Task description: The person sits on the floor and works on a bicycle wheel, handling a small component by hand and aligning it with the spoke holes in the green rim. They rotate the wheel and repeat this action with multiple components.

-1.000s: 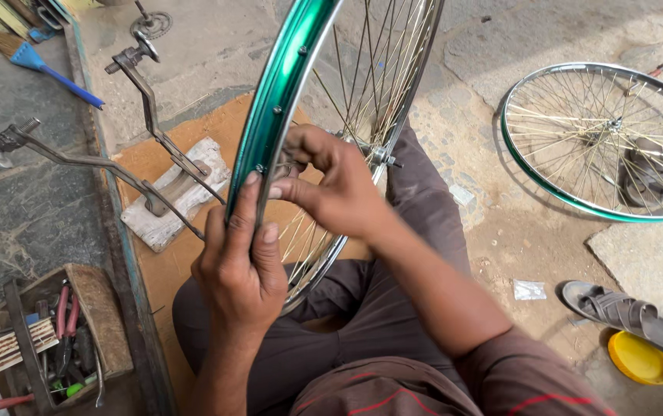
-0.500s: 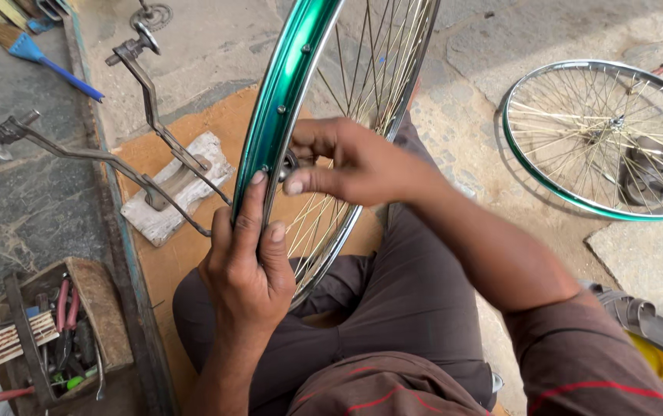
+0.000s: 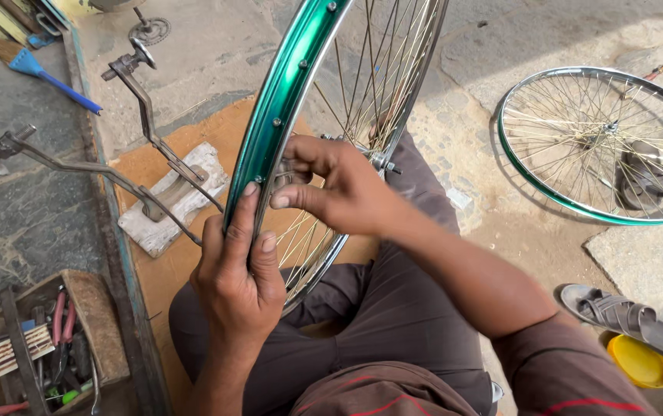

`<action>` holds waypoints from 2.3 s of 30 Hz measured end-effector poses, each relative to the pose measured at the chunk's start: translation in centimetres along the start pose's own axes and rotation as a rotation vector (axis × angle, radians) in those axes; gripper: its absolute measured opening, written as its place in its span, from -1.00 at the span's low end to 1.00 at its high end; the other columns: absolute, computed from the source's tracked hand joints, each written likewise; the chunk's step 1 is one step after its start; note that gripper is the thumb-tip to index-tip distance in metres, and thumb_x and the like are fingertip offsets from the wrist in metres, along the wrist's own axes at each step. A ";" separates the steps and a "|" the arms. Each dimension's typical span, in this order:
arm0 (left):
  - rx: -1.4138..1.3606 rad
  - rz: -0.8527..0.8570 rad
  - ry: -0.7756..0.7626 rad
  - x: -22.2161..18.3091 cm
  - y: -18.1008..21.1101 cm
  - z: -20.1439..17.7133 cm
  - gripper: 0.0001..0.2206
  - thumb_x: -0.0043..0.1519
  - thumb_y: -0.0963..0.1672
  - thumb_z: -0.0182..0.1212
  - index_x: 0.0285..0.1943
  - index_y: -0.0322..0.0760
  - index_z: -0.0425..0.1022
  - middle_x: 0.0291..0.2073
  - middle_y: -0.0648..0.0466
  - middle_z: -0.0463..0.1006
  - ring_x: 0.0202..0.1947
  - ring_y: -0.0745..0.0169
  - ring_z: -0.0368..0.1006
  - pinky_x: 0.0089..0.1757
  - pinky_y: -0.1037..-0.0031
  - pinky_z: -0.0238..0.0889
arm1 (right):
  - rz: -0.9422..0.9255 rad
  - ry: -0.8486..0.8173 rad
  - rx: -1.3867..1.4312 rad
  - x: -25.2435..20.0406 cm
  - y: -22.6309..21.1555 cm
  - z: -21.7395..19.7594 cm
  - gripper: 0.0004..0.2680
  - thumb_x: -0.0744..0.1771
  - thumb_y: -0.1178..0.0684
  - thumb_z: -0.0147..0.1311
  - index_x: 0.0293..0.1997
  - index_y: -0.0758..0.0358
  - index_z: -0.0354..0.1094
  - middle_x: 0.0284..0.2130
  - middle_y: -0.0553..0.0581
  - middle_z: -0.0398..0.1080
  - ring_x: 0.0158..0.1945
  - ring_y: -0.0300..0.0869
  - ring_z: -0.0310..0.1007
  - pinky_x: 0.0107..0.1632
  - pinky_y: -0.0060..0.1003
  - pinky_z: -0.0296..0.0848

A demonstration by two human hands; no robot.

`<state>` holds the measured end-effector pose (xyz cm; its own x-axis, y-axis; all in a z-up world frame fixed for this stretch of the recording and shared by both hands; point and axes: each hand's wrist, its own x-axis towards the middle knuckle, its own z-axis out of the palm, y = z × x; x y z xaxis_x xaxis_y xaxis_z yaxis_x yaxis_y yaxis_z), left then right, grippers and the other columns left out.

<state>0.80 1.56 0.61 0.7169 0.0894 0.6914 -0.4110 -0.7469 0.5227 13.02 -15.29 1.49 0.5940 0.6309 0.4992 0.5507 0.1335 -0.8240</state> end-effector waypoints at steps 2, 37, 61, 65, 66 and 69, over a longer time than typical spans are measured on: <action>-0.059 0.025 0.025 -0.5 1.0 1.0 -0.62 0.49 -0.10 0.04 0.48 -0.27 0.33 -0.17 -0.06 0.44 -0.32 0.18 0.47 -0.30 0.39 0.36 | -0.123 0.361 0.022 -0.3 1.6 4.6 -0.78 0.37 0.09 0.26 0.06 0.35 0.35 -0.27 -0.04 0.38 -0.20 -0.38 0.34 -0.06 -0.46 0.41; -0.234 0.007 -0.076 1.1 -4.3 -2.4 -0.60 0.52 -0.08 -0.07 0.52 -0.31 0.25 -0.02 -0.06 0.51 -0.27 0.36 0.55 -0.28 0.55 0.49 | 0.017 -0.164 0.176 4.7 1.2 0.6 -0.63 0.40 0.04 0.04 0.37 0.23 0.10 -0.04 0.09 0.50 0.02 -0.25 0.55 0.08 -0.36 0.50; -0.146 0.102 -0.067 1.8 -0.6 -0.3 -0.62 0.49 -0.11 -0.05 0.47 -0.33 0.30 -0.24 -0.02 0.48 -0.40 0.30 0.51 -0.36 0.46 0.36 | -0.280 0.195 0.205 1.6 0.9 -0.6 -0.67 0.43 0.04 0.18 0.26 0.44 0.19 0.06 0.13 0.35 0.16 -0.23 0.36 0.23 -0.31 0.36; -0.028 0.094 -0.086 1.4 -0.9 -0.3 -0.62 0.44 -0.11 0.01 0.44 -0.28 0.37 -0.33 -0.02 0.43 -0.44 0.24 0.43 -0.40 0.39 0.27 | 0.108 -0.337 0.247 2.2 0.2 -2.5 -0.74 0.43 0.00 0.09 0.19 0.37 0.35 -0.16 0.03 0.45 -0.02 -0.29 0.42 0.10 -0.34 0.46; -0.031 0.096 -0.089 1.2 -0.7 -0.4 -0.62 0.44 -0.11 0.01 0.44 -0.28 0.37 -0.33 -0.02 0.43 -0.44 0.24 0.43 -0.40 0.39 0.27 | 0.087 -0.286 0.297 2.1 0.0 -2.3 -0.73 0.40 0.02 0.18 0.16 0.37 0.37 -0.19 0.04 0.46 -0.07 -0.27 0.42 0.06 -0.33 0.48; -0.069 0.070 -0.081 0.6 0.5 -0.2 -0.62 0.45 -0.12 -0.01 0.45 -0.27 0.35 -0.30 -0.02 0.43 -0.45 0.25 0.43 -0.39 0.40 0.29 | -0.133 0.224 -0.089 -1.1 -1.1 0.9 -0.76 0.31 0.06 0.31 0.00 0.32 0.42 -0.26 0.06 0.45 -0.14 -0.24 0.49 0.01 -0.33 0.52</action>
<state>0.96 1.40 1.41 0.7272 -0.0173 0.6862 -0.4975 -0.7021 0.5095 11.22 -15.41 1.61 0.6227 0.4259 0.6564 0.6760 0.1296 -0.7254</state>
